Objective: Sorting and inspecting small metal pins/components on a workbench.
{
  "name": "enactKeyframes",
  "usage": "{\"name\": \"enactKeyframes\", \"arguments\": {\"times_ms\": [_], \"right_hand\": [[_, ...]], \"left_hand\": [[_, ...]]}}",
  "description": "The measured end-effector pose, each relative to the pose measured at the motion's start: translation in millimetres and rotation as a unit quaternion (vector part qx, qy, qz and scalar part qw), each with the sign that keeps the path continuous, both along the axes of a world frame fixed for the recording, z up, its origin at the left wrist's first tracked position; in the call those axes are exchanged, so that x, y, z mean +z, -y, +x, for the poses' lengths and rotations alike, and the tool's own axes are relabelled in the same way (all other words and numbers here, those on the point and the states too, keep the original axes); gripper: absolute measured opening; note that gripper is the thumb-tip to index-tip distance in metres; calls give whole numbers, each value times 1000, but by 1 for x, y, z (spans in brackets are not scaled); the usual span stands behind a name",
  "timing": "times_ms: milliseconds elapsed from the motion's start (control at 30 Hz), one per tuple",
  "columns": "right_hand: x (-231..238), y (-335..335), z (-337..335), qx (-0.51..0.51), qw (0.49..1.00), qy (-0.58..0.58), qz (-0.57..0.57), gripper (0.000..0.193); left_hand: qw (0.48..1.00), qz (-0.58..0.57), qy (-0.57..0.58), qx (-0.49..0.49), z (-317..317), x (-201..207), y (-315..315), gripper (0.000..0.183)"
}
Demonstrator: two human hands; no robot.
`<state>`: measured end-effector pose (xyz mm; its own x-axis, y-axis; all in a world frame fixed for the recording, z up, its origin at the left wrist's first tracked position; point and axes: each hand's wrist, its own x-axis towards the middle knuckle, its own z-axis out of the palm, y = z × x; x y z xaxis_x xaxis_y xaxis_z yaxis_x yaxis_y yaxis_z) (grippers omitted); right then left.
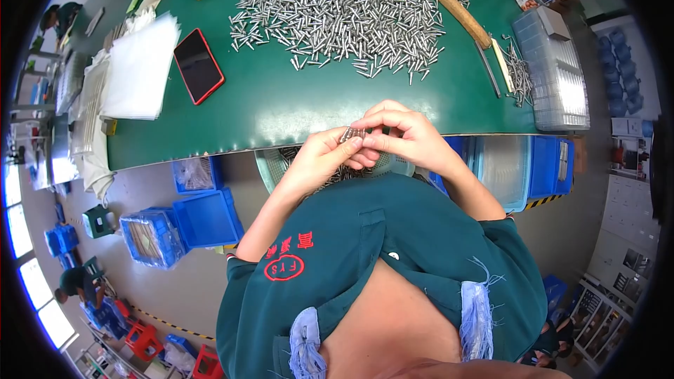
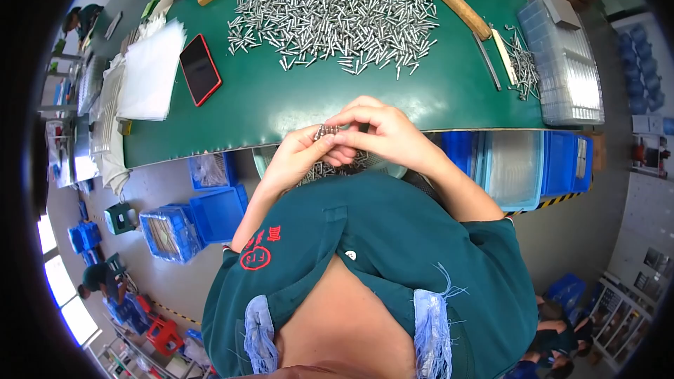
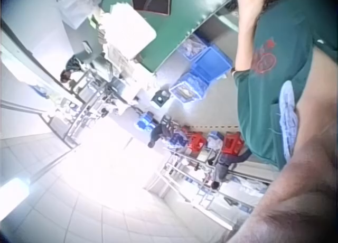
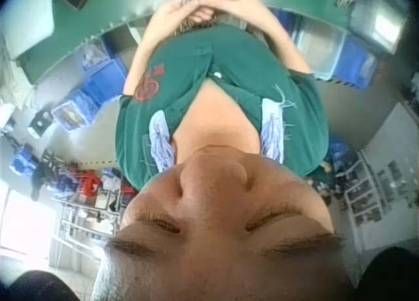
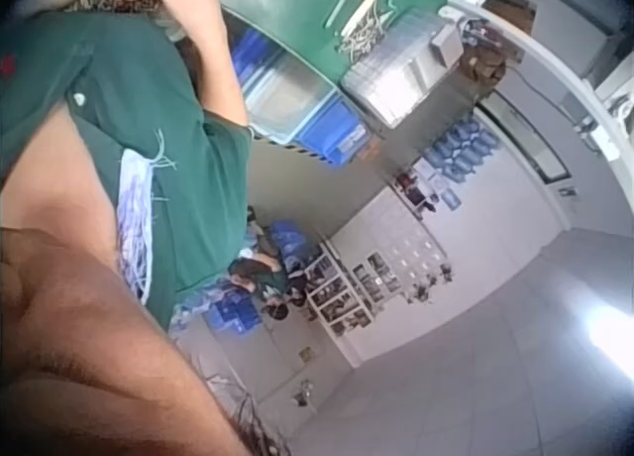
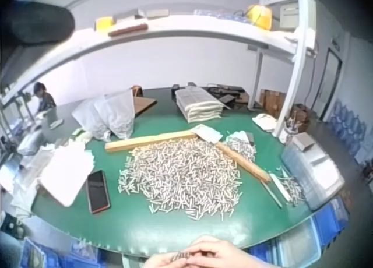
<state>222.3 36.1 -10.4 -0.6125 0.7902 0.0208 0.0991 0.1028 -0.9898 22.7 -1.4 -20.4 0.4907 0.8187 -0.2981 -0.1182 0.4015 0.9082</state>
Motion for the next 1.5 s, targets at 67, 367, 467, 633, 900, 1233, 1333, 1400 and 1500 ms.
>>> {"name": "enactKeyframes", "arguments": {"times_ms": [67, 367, 467, 633, 900, 1233, 1333, 1400, 1500], "right_hand": [[-2, -2, 0, -7, 1000, -5, 10, 20], [0, -13, 2, -66, 998, 1, -21, 11], [8, -31, 5, -120, 988, 10, -101, 16], [-21, -135, 51, -321, 942, 84, 51, 24], [-3, -221, 107, -425, 872, 86, 228, 35], [23, -54, 1, 89, 991, 63, 82, 23], [25, -41, -7, 73, 988, 80, 114, 22], [24, -38, -10, 51, 985, 86, 141, 20], [22, -36, -12, 40, 985, 90, 144, 18]], "left_hand": [[1000, 14, -10, 5, 0, 0, -1, 28], [1000, -8, -9, 10, 0, 2, -11, 31], [1000, -21, -9, 20, -1, -3, -11, 31], [1000, -5, -26, 17, -5, -7, -6, 31], [1000, 0, -23, 13, -7, -9, -3, 30], [998, 55, -33, -9, -6, 0, -19, 30], [997, 52, -53, 3, -4, 7, -19, 29], [997, 55, -56, 3, -4, 8, -18, 29], [995, 66, -72, -4, -5, 6, -18, 27]]}}
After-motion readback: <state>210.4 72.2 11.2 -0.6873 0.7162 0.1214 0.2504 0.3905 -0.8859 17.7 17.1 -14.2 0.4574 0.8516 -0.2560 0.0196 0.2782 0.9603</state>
